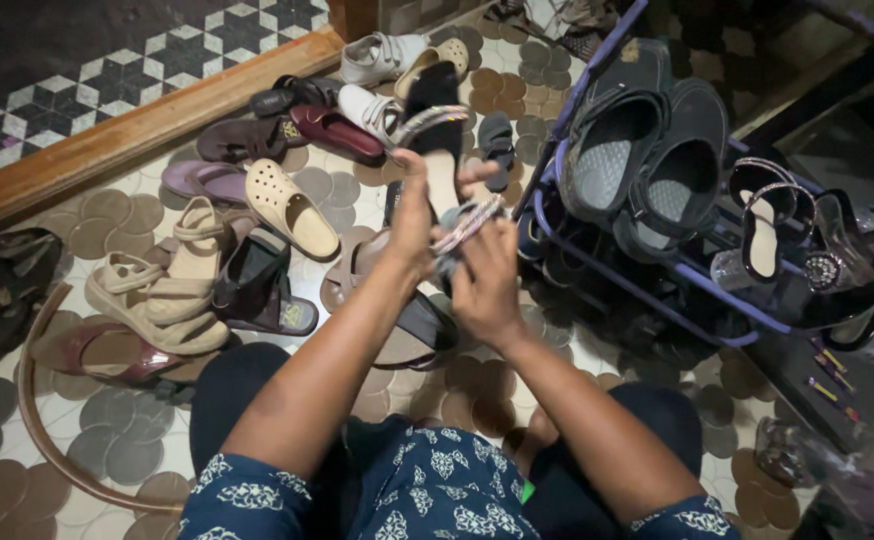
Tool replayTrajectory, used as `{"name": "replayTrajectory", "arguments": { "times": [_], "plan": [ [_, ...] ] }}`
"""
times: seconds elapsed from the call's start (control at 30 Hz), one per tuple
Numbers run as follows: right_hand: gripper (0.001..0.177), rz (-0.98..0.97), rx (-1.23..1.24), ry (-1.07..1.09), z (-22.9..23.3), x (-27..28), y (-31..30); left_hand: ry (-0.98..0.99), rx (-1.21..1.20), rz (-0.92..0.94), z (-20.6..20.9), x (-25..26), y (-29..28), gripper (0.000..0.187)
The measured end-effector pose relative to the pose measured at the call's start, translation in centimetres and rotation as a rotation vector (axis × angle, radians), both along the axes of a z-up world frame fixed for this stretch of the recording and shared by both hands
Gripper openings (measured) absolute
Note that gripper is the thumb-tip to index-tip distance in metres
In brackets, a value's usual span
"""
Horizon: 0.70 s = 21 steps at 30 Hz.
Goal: The person sits on the floor and wipes several pairs of shoes with a cloth, including sandals and sneakers. They pick up each shoe, wipe it, and place it on a nearby shoe rack.
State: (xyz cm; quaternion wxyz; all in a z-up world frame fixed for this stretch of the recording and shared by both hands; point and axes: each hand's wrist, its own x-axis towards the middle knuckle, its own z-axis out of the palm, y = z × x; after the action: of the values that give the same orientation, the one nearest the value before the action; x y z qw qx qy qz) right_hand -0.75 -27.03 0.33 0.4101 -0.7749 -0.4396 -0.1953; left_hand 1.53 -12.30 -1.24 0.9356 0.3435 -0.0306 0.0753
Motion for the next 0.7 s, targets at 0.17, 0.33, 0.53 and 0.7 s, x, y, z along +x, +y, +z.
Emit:
{"name": "replayTrajectory", "arguments": {
  "times": [0.17, 0.33, 0.53, 0.7],
  "plan": [
    [0.033, 0.189, -0.021, 0.025, -0.9, 0.1, -1.4, -0.034, -0.053, 0.120, 2.5, -0.8, 5.1, 0.090],
    [0.027, 0.025, 0.427, 0.401, 1.1, 4.8, -3.3, 0.002, -0.023, -0.042, 3.5, -1.3, 4.6, 0.092],
    [0.024, -0.089, 0.508, 0.311, 2.5, 6.6, -2.5, 0.225, 0.111, -0.222, 0.4, -0.3, -1.4, 0.095],
    [0.024, 0.083, 0.311, 0.454, 1.3, 5.2, -1.6, 0.164, 0.083, -0.198, -2.0, 0.7, -0.2, 0.101]
  ]
}}
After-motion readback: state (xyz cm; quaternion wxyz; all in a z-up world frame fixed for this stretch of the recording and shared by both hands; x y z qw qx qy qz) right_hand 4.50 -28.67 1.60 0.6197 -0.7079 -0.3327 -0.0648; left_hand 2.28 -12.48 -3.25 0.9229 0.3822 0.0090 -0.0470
